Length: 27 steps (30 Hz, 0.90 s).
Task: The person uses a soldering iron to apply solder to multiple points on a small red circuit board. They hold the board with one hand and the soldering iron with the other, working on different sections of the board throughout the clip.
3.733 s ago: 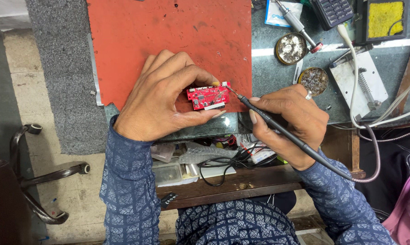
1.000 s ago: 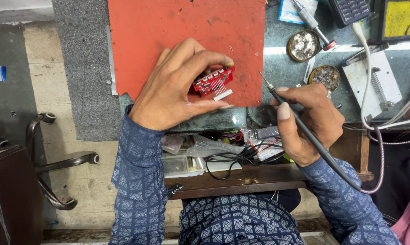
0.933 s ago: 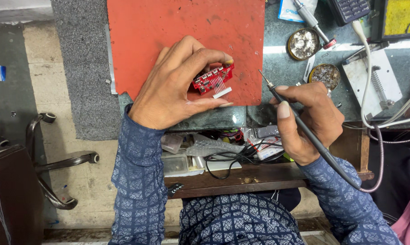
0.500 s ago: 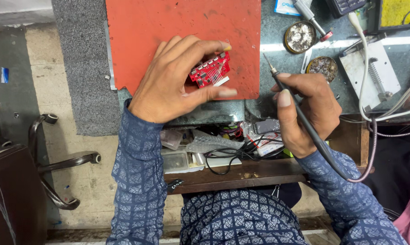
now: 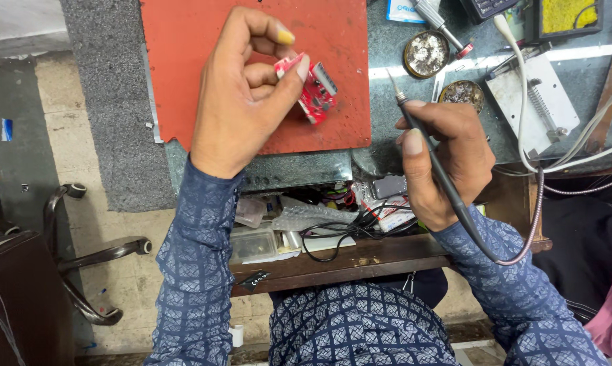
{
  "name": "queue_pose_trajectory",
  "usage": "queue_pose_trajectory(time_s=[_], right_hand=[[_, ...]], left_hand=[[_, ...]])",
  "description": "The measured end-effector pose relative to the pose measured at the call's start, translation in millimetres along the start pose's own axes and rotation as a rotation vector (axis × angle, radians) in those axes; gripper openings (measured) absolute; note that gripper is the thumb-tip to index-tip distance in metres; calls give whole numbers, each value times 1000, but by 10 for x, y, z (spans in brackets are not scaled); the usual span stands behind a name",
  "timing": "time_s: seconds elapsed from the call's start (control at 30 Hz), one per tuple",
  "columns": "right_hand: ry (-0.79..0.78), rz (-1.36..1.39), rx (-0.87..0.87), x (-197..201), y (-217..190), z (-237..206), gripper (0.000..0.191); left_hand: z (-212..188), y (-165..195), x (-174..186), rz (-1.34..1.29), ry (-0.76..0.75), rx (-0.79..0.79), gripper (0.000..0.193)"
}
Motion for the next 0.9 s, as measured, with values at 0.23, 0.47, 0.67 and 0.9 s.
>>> queue_pose_trajectory(time_s=[0.23,0.47,0.67,0.9], right_hand=[[-107,-147,83,-88,-126,109,18],[-176,-128,93,-161,-97,87,24],[-165,-9,27,-144,16,50,16],[-218,1,55,-168,-91,207,12]], left_hand=[[-127,3,32,289,-56,77,36],[-236,206,-105,428,-257,-53,30],[-270,247,-101,490,-297,-128,38],[-258,214,-85,433,-277,-110,37]])
Point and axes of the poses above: each hand's wrist, its own z-axis towards the middle knuckle, its own x-axis out of the back of the hand, y = z × x, the point moved 10 cm from there along z, towards the middle knuckle, and after that the axes turned 13 degrees about -y, right-handed, at the moved point
